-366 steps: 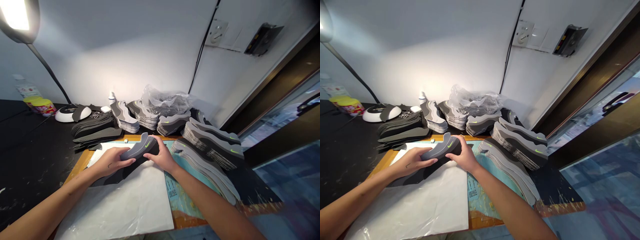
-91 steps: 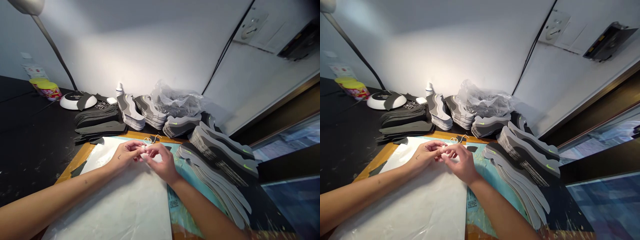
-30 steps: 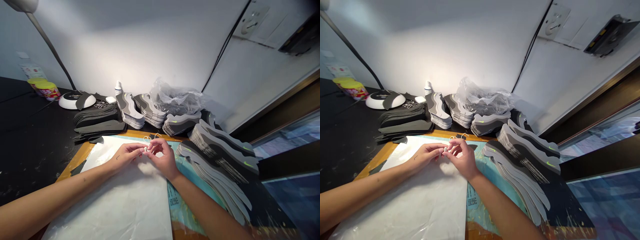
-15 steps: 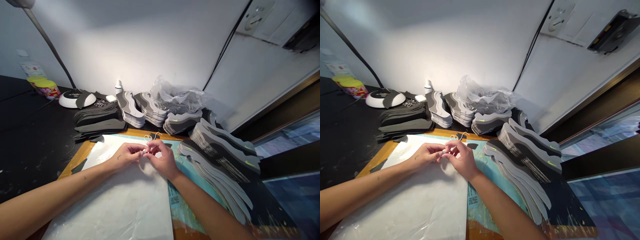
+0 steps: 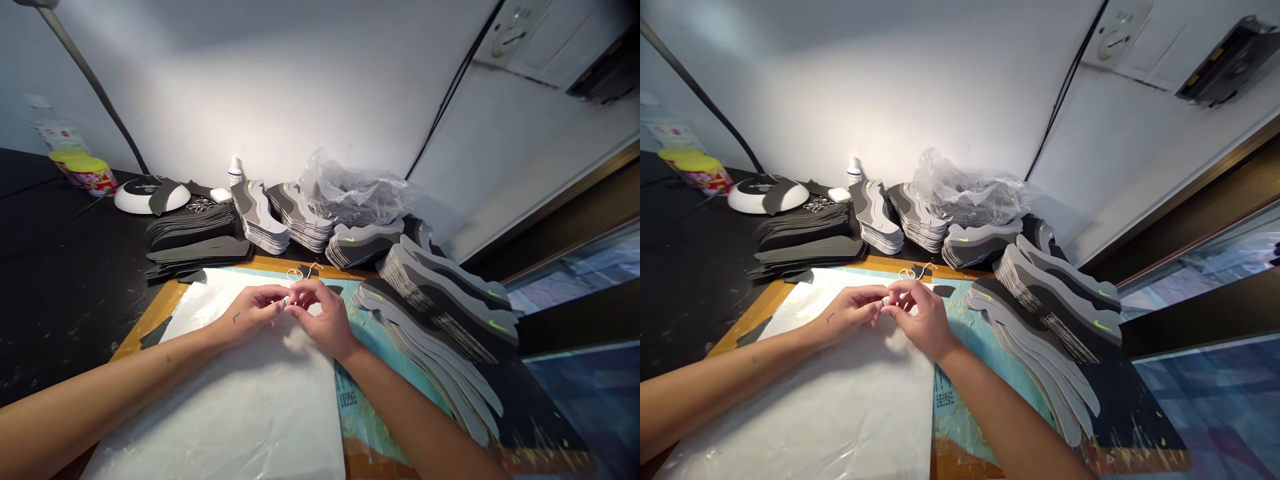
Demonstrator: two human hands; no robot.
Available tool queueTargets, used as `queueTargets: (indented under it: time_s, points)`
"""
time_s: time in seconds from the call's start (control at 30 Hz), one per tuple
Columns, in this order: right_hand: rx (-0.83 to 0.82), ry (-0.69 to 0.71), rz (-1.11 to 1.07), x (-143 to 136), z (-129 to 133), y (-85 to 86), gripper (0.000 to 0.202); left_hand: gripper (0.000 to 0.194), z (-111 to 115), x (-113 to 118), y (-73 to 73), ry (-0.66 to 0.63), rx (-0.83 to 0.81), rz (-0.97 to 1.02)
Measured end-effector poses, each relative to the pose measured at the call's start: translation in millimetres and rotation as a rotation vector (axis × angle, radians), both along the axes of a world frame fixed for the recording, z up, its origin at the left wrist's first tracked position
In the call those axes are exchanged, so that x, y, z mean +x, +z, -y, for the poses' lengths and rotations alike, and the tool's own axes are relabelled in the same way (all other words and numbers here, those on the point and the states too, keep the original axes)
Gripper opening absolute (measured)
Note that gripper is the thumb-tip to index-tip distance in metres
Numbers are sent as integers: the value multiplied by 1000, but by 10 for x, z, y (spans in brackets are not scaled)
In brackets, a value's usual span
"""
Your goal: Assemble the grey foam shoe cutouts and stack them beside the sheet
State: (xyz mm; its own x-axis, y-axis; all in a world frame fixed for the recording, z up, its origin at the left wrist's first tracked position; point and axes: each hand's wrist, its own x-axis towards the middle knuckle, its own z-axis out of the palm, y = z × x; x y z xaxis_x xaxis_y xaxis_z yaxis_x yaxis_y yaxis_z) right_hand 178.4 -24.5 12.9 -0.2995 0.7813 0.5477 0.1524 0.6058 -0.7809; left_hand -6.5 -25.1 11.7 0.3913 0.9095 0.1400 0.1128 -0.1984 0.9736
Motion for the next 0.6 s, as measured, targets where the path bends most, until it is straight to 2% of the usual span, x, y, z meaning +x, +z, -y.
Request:
queueTargets:
  time_s: [0.1, 0.2, 0.3, 0.43, 0.6]
  points:
    - [-36, 20, -28, 15, -2, 25, 20, 33, 15, 4, 24, 16, 65, -18]
    - [-36, -23, -12, 5, -15, 34, 14, 35, 26, 10, 49, 72, 106, -15]
    - [-36, -68, 22, -20, -43, 20, 19, 42, 24, 5, 45, 158, 93, 27]
    - [-2, -86, 39, -14, -92, -14, 21, 31, 12, -22, 20, 204, 100, -12]
    - [-7, -64, 2, 15, -138, -45, 17, 26, 35, -37, 48, 210, 148, -104]
